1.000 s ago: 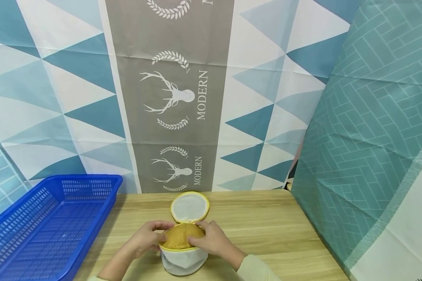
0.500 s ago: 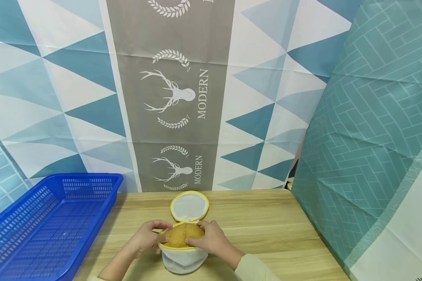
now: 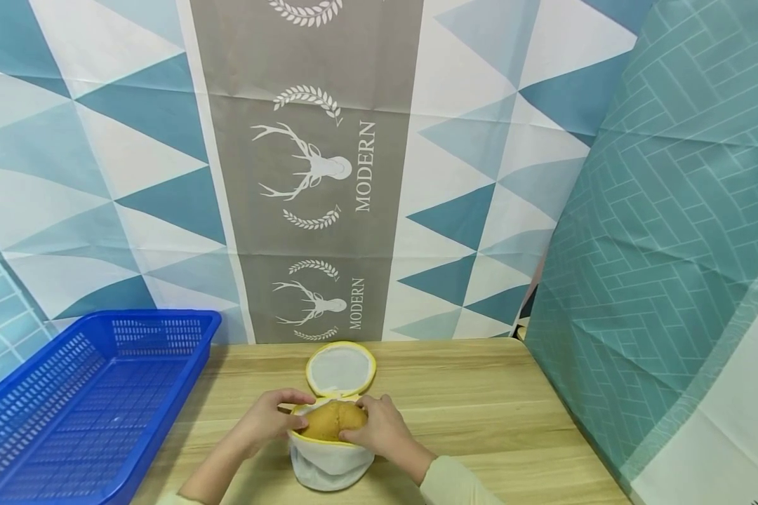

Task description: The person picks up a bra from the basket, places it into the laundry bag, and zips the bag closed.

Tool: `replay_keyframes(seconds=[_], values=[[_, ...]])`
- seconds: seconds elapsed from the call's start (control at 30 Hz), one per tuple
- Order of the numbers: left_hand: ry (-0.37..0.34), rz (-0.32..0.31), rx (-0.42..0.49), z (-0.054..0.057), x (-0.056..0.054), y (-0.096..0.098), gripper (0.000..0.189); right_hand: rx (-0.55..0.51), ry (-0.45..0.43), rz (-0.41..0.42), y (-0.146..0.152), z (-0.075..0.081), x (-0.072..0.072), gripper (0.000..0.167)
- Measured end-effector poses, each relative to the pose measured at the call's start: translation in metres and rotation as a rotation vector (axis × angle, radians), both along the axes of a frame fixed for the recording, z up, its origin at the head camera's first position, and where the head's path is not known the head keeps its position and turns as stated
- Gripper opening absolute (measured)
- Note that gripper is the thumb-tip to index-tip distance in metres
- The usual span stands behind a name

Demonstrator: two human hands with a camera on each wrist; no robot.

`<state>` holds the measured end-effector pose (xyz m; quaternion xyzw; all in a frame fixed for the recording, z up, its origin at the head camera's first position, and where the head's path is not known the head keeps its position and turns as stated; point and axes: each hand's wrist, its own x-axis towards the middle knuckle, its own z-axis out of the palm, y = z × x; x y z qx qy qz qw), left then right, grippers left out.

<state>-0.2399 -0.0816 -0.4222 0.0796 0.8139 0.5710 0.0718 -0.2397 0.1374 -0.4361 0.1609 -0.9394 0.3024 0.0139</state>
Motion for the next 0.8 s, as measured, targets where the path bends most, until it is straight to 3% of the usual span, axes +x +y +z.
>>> replay_keyframes(seconds=[0.2, 0.27, 0.43, 0.63, 0.8], values=[[0.152, -0.032, -0.197, -0.005, 0.000, 0.014, 0.030, -0.001, -0.021, -0.001, 0.000, 0.000, 0.000, 0.058], [0.173, -0.034, -0.230, -0.008, 0.000, 0.017, 0.031, -0.009, -0.029, 0.009, 0.000, 0.000, 0.001, 0.060], [0.170, -0.016, -0.255, -0.009, -0.001, 0.019, 0.031, -0.059, -0.090, 0.054, 0.006, 0.000, -0.002, 0.061], [0.178, 0.005, -0.273, -0.008, -0.003, 0.018, 0.028, -0.219, -0.275, 0.152, 0.021, 0.003, -0.009, 0.047], [0.151, 0.004, -0.276, -0.007, -0.003, 0.017, 0.028, -0.271, -0.346, 0.219, 0.025, 0.004, -0.011, 0.053]])
